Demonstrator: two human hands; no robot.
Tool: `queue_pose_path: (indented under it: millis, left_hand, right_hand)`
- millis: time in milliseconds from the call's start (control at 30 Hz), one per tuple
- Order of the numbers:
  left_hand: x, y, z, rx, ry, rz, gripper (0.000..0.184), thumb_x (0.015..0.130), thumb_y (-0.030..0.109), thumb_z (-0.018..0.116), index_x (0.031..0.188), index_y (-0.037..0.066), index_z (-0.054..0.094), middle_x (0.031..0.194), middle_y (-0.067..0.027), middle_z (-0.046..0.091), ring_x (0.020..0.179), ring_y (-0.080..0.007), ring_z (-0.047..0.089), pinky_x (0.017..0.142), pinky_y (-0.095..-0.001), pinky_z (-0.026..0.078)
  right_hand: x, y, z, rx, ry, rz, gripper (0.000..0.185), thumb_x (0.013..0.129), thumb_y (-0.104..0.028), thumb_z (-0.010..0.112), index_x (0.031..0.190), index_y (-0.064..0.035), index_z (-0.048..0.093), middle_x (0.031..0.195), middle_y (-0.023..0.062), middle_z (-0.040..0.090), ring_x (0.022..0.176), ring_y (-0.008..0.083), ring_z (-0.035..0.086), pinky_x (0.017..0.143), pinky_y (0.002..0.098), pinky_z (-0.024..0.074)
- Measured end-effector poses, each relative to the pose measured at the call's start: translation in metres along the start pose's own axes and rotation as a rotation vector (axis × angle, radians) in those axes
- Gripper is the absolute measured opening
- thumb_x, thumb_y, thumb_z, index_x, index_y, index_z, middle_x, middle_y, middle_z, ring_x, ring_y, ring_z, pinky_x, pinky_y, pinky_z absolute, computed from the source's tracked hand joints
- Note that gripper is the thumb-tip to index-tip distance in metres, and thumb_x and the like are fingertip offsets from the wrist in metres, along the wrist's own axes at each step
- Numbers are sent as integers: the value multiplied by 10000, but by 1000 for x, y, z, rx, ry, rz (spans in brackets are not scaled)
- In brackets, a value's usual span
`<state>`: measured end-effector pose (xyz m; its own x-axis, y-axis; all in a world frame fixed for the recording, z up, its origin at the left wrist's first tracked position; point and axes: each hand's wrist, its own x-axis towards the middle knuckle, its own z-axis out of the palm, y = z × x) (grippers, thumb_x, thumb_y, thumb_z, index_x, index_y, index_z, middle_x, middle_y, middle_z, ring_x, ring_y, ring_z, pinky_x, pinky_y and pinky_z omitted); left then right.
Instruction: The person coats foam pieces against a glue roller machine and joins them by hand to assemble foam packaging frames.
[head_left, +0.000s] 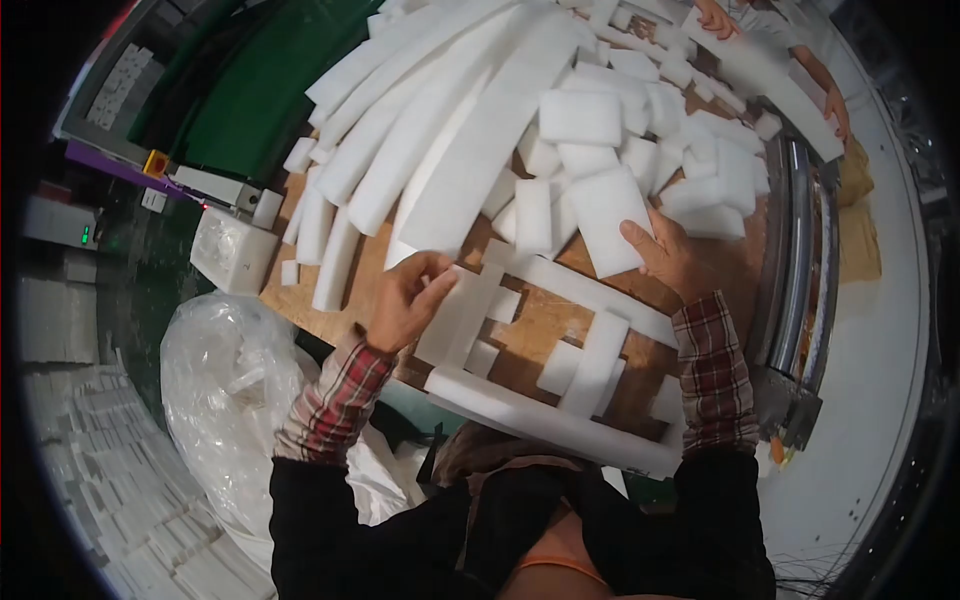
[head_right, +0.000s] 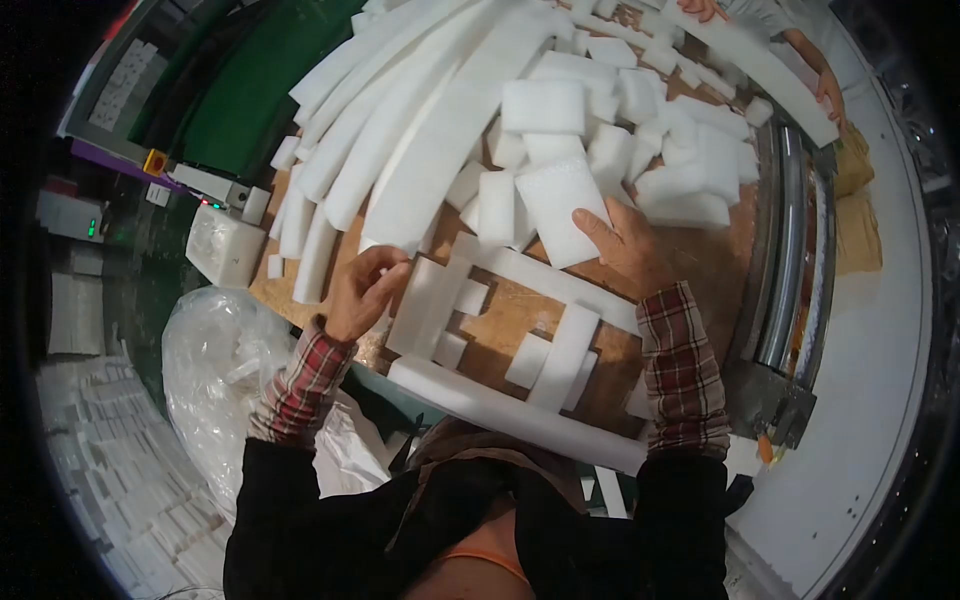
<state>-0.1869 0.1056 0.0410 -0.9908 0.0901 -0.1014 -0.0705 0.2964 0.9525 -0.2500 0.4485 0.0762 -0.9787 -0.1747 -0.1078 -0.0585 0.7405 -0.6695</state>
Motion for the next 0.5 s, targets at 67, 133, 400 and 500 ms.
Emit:
queue_pose_path:
  millis: [67, 133, 400, 500]
  left_hand:
    - [19, 27, 22, 119, -79, 129, 220, 833, 169, 636, 945, -19, 606, 735, -24, 537, 578, -104, 440, 525, -216, 374]
    - [30, 49, 25, 289, -159, 293, 302, 812, 168, 661, 1033, -21, 579, 840, -60, 557, 620, -135, 490, 545, -239, 410]
    - [2, 140, 93, 678, 515, 957, 625, 750, 121, 681, 1295, -24, 411, 1158, -166, 534, 894, -260, 563, 771, -329, 464]
    - [-15, 140, 188, 707, 152, 995, 788, 690, 208, 729, 1347, -9, 352, 1180, -201, 525, 975, -313, 564, 830, -349, 451]
  right_hand:
    - [-25, -14, -8, -26, 92, 33, 235, 840, -200, 592, 922, 18, 563, 783, 121, 589, 633, 213, 524, 585, 306, 441]
    - [-44, -14, -16, 93, 82, 50, 205, 846, -173, 579, 904, 22, 557, 756, 116, 571, 597, 203, 489, 557, 306, 423]
    - [-117, 109, -66, 530, 105, -72, 305, 825, -90, 558, 1100, 33, 520, 863, 91, 587, 696, 133, 510, 609, 240, 437]
    - [-138, 141, -91, 495, 87, -14, 406, 804, -63, 571, 1186, 33, 471, 937, 92, 583, 768, 119, 514, 670, 234, 448]
